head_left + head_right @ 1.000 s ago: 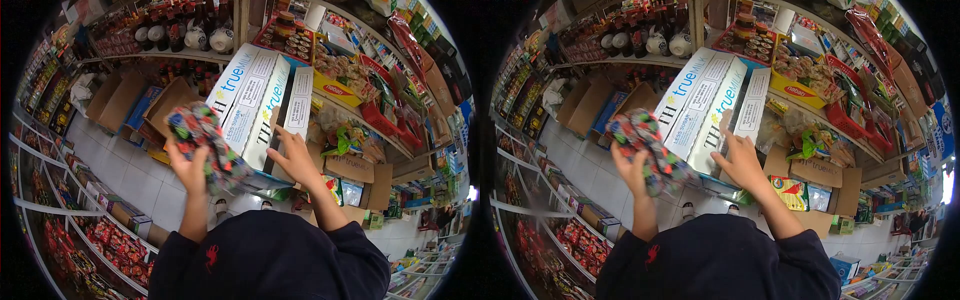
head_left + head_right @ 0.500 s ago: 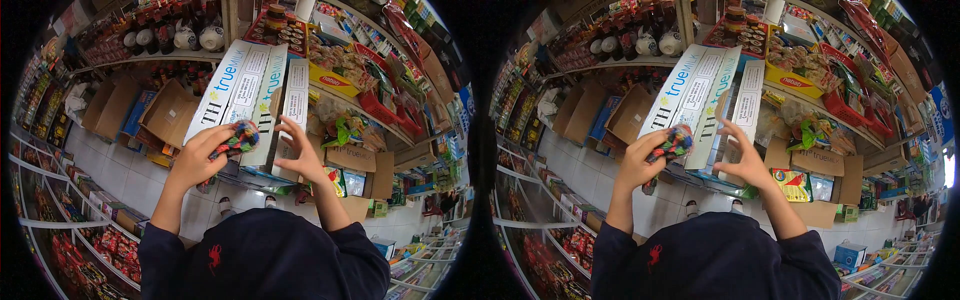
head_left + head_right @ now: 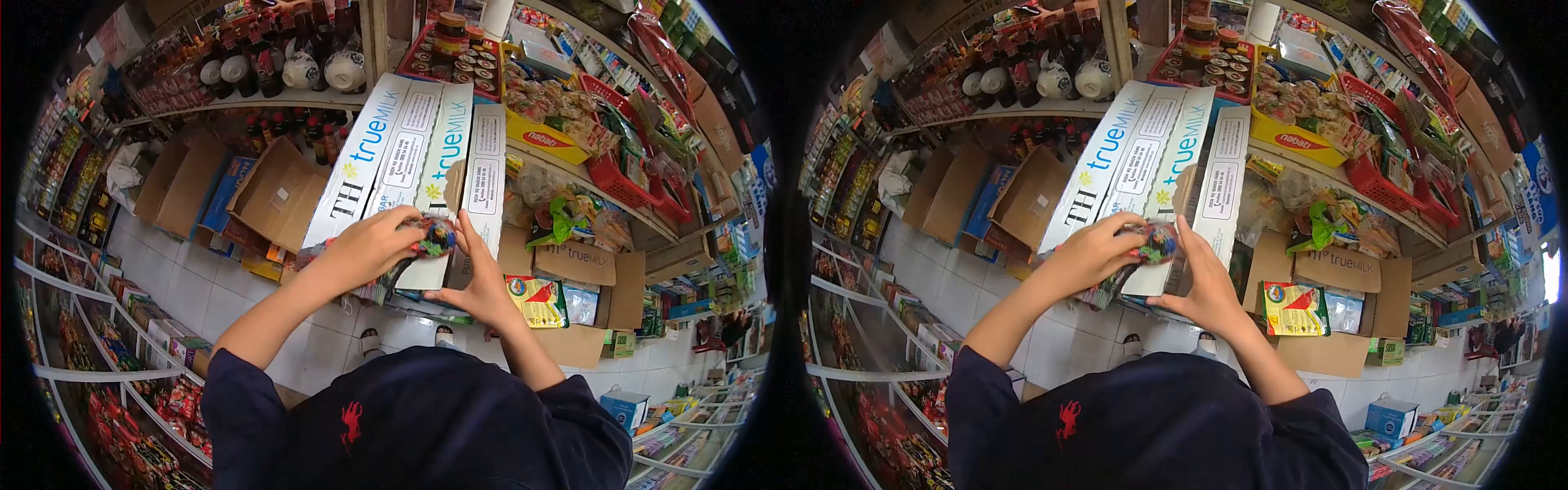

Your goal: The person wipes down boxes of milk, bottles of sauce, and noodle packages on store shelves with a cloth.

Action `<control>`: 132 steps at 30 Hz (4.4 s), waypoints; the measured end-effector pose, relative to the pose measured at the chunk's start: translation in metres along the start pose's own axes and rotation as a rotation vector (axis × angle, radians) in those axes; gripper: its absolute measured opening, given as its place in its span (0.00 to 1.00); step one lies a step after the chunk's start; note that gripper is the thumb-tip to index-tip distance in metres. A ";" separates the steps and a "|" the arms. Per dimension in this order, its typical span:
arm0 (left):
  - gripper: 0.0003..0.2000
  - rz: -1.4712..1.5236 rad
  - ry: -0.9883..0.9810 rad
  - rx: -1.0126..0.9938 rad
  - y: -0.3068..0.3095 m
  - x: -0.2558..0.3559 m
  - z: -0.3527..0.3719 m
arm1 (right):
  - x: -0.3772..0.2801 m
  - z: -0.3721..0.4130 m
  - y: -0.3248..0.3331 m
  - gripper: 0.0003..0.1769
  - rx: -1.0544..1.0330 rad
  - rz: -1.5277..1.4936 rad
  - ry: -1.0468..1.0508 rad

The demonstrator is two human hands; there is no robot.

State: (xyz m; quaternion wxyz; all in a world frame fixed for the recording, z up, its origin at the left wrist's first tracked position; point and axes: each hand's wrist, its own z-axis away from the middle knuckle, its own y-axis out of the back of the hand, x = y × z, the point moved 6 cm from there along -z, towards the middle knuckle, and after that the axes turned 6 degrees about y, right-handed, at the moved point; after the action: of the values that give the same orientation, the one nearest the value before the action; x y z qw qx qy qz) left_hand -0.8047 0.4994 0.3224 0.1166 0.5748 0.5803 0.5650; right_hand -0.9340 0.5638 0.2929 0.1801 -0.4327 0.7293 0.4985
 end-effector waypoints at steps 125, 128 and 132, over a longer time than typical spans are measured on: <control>0.20 -0.644 1.997 2.120 0.335 -0.283 0.892 | -0.635 -0.091 -1.087 0.19 -1.231 -1.031 1.975; 0.25 -0.748 2.135 2.189 0.339 -0.300 0.908 | -0.655 -0.098 -1.107 0.21 -1.314 -0.954 2.027; 0.30 -0.942 2.464 2.108 0.345 -0.309 0.917 | -0.673 -0.107 -1.147 0.21 -1.134 -0.877 1.951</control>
State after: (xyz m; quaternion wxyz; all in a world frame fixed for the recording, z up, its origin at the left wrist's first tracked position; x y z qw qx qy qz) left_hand 0.1962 0.6277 0.1288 0.6341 0.5652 -0.5261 0.0417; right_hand 0.3908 0.6261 0.1516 -0.5071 -0.8547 0.0277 0.1079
